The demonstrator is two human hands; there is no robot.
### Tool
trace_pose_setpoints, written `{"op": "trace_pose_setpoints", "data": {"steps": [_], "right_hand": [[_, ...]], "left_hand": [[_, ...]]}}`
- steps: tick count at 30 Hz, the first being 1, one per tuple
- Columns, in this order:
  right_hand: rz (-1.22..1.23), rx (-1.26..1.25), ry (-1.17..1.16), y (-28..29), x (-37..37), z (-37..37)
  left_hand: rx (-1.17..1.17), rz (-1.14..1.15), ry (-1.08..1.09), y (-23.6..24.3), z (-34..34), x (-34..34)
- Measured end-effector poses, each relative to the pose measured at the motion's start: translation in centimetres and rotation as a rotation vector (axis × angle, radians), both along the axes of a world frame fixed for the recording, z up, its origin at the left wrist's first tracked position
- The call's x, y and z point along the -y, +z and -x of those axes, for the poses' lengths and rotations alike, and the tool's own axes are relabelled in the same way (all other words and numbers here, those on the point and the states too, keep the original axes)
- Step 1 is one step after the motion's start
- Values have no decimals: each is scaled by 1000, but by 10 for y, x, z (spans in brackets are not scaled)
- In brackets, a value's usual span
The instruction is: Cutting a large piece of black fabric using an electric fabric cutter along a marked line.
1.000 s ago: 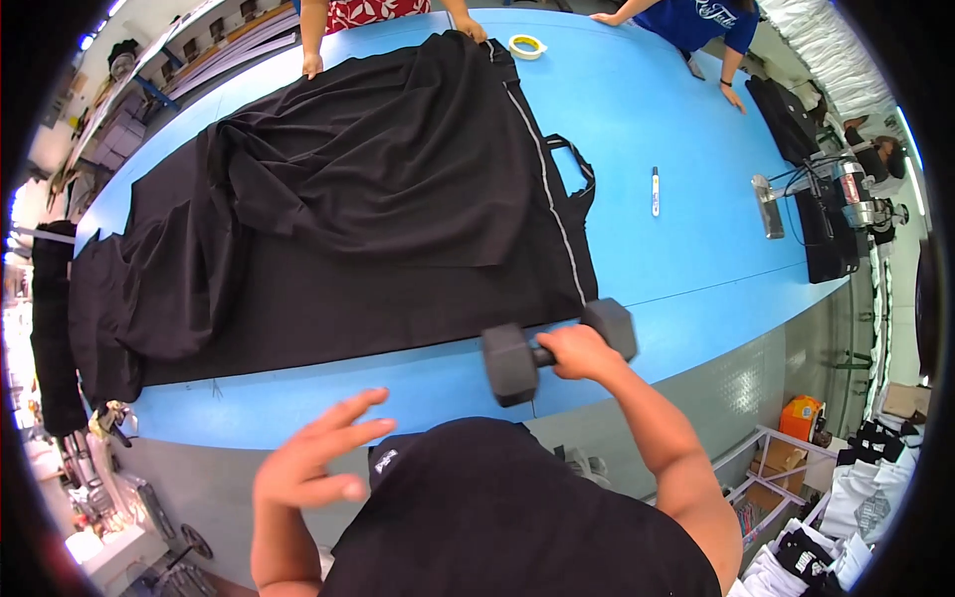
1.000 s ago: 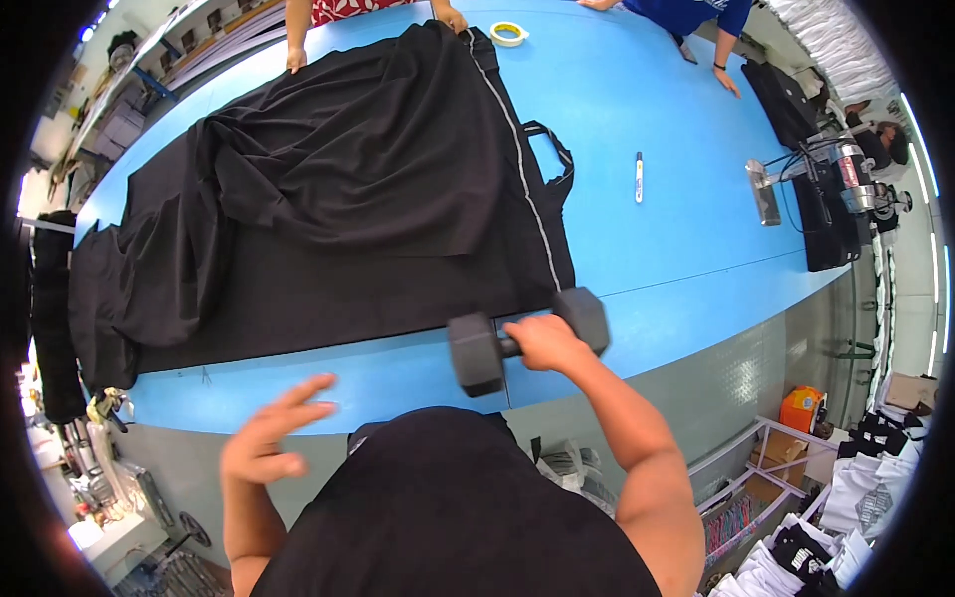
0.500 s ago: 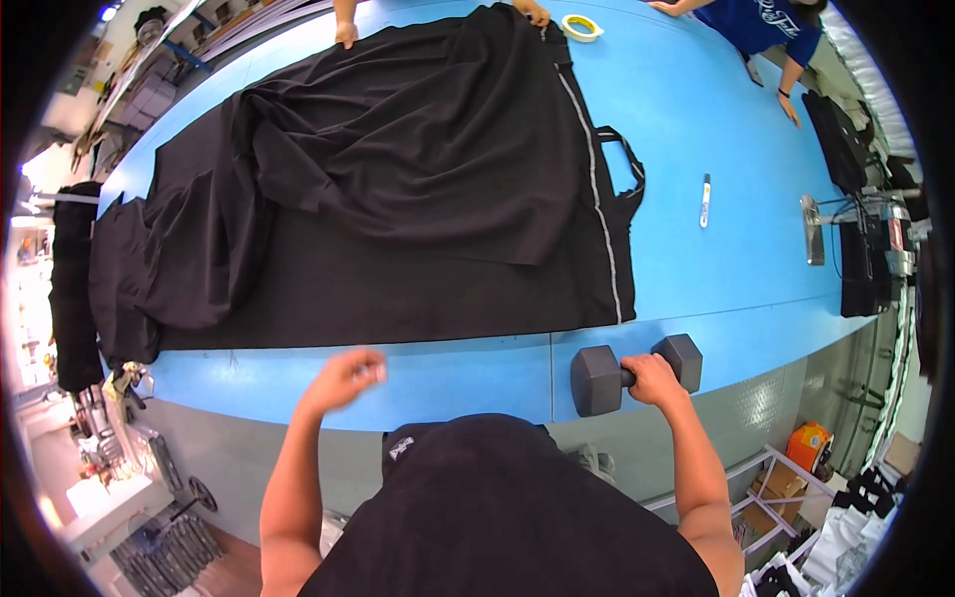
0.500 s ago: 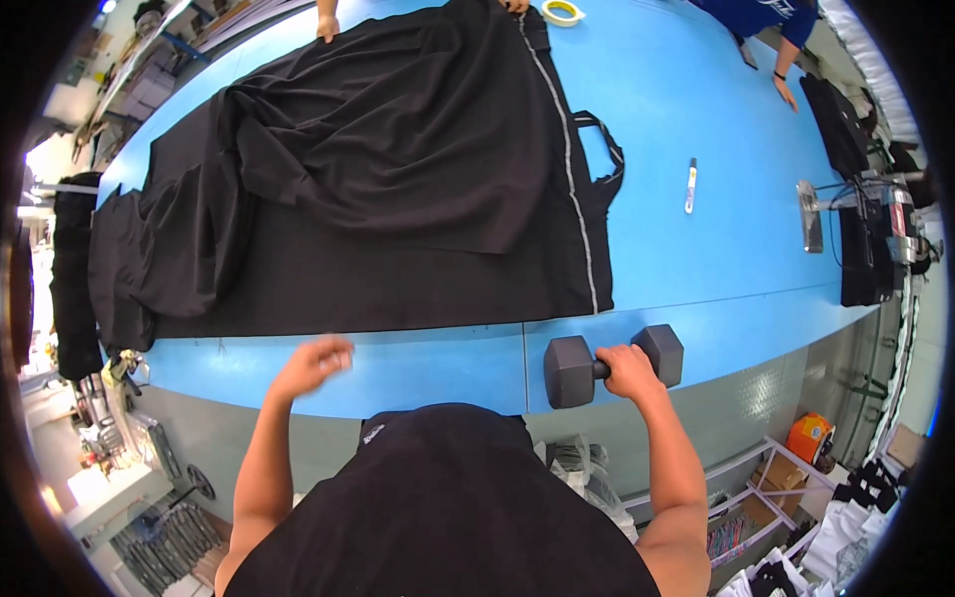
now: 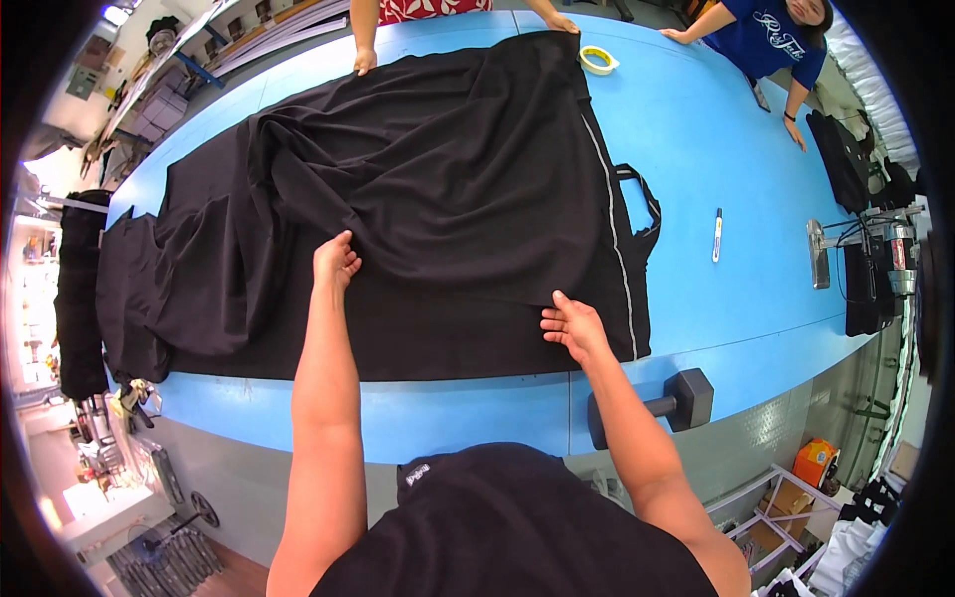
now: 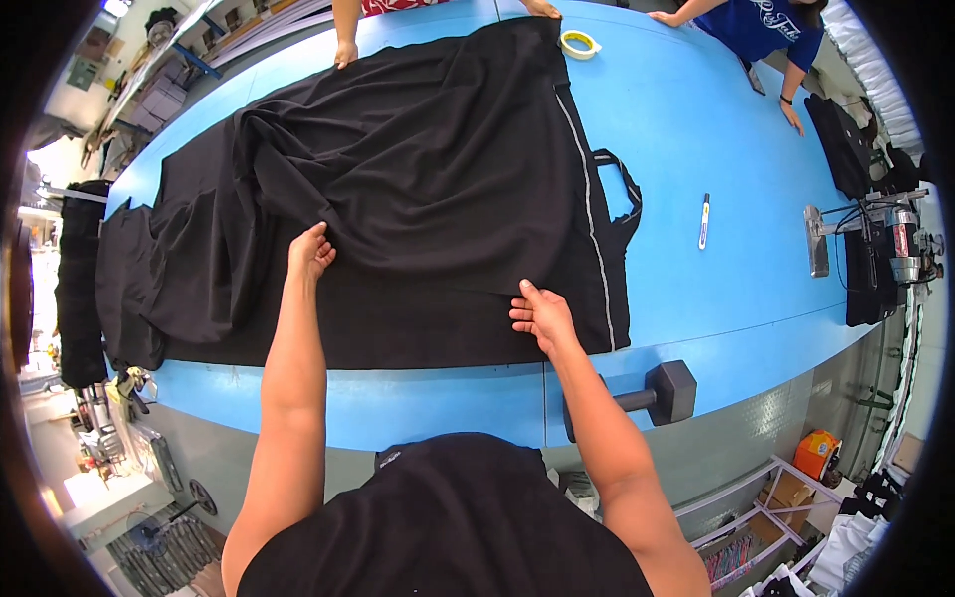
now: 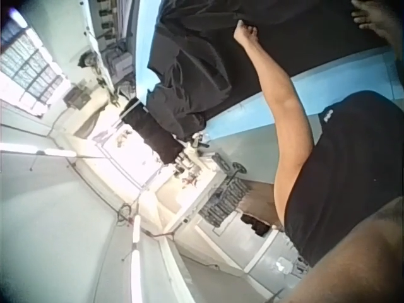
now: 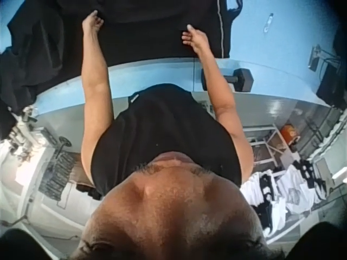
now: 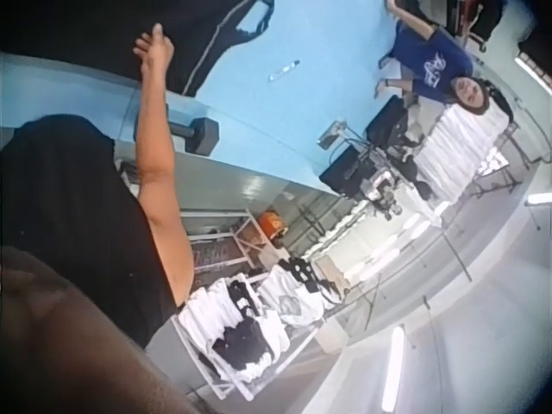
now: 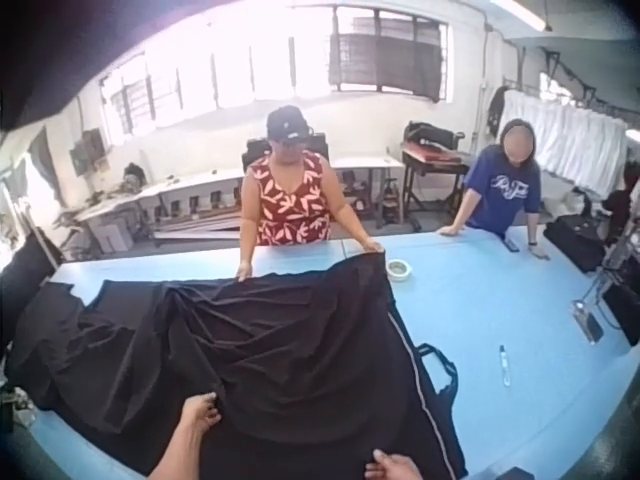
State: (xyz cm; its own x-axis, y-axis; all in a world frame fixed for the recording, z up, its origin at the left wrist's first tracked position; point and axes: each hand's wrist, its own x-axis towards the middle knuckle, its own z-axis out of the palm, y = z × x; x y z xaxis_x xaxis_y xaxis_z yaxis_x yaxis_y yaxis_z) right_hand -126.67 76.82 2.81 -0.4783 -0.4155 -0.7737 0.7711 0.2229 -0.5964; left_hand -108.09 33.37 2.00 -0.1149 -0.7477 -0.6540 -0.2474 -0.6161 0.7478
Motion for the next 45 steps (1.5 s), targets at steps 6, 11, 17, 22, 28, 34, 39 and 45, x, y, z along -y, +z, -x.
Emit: {"op": "trace_pose_setpoints", "data": {"steps": [6,11,17,22,28,34,39,45], "right_hand": [[199,-12,-526,4,28,14],[605,-67,-767,52,45,82],[725,-794,-656,203,38,12],[568,-288,-639,115,-12,-39],[186,-129,-575,7,-60,-58],[-53,-262,-418,-1,-74,-58],[-36,-252,-322,25,-61,-32],[283,-348,-83,105,-32,27]], "left_hand": [[-735,-204,4,30,12,3],[-1260,-191,-68,101,-16,42],[-1452,86,-84,178,-128,-13],[-1168,183,-28,124,-228,-71],[-870,-87,41,13,-268,-102],[-681,-158,-49,-6,-272,-105],[-465,-133,-189,-5,-252,-113],[-741,81,-99,78,-197,-98]]}}
